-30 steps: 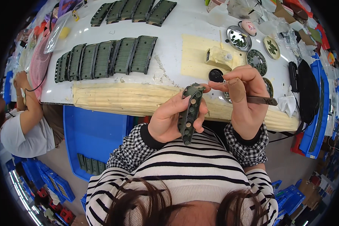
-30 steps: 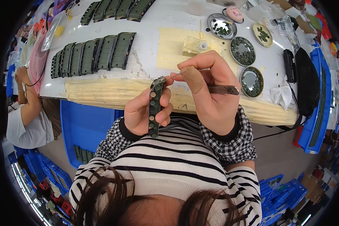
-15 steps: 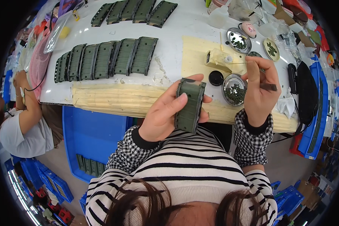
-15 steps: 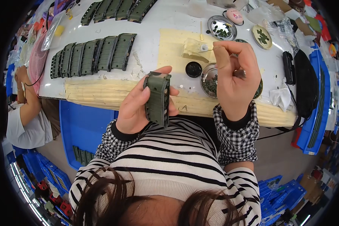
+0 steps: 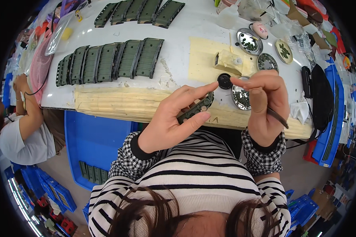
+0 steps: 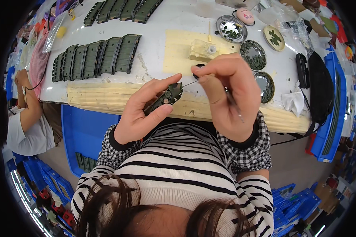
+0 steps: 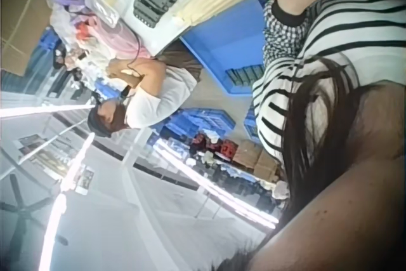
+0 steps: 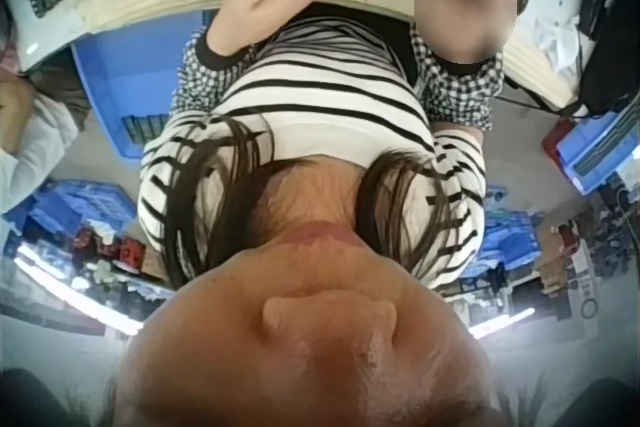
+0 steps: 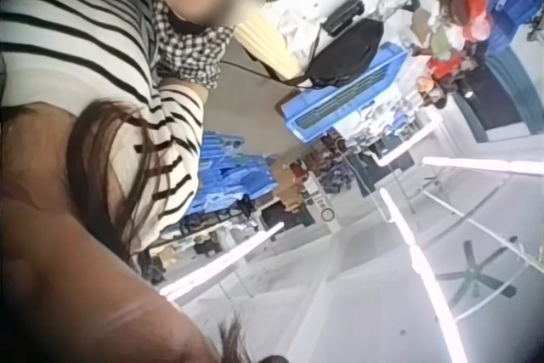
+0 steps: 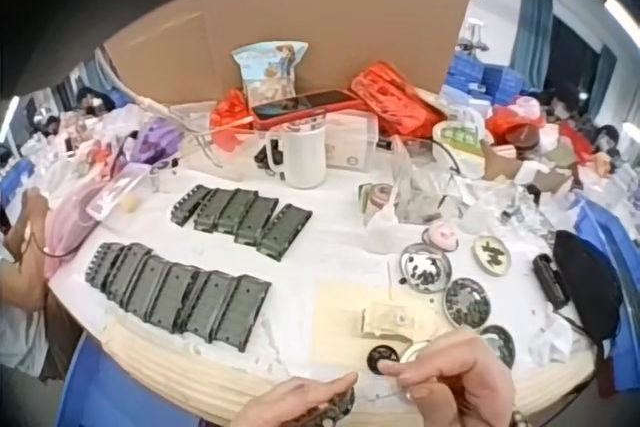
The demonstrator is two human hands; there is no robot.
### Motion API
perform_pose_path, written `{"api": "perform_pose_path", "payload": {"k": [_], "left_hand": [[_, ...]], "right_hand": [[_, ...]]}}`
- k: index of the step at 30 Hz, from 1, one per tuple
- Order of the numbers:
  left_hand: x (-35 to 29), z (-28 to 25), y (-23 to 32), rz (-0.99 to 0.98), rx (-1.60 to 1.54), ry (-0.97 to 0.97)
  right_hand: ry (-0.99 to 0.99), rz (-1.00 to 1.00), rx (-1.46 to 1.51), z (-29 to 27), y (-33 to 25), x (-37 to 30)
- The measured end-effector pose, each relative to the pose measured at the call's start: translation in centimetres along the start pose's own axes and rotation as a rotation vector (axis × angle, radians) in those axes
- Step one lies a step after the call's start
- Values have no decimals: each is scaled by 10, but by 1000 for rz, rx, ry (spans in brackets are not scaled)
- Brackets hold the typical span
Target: Using a small brush to apply a substance to the interior of green plastic housings and organizing them on a workbench.
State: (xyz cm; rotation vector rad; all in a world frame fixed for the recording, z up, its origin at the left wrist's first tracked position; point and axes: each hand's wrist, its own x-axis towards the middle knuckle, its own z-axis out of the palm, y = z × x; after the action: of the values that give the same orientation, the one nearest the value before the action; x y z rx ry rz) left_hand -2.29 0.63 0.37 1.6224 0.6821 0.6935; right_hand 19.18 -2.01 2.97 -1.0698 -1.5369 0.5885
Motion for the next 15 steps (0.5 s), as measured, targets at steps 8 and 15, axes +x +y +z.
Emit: {"api": "perform_pose_path", "payload": {"k": [8,15], "left_hand": [[0,4,-3,79,114,33],[-1,4,-3,98,133,42]], "right_hand": [[-57,89,71,11,5,-4],[-54,71,21,14,4,-3]]}}
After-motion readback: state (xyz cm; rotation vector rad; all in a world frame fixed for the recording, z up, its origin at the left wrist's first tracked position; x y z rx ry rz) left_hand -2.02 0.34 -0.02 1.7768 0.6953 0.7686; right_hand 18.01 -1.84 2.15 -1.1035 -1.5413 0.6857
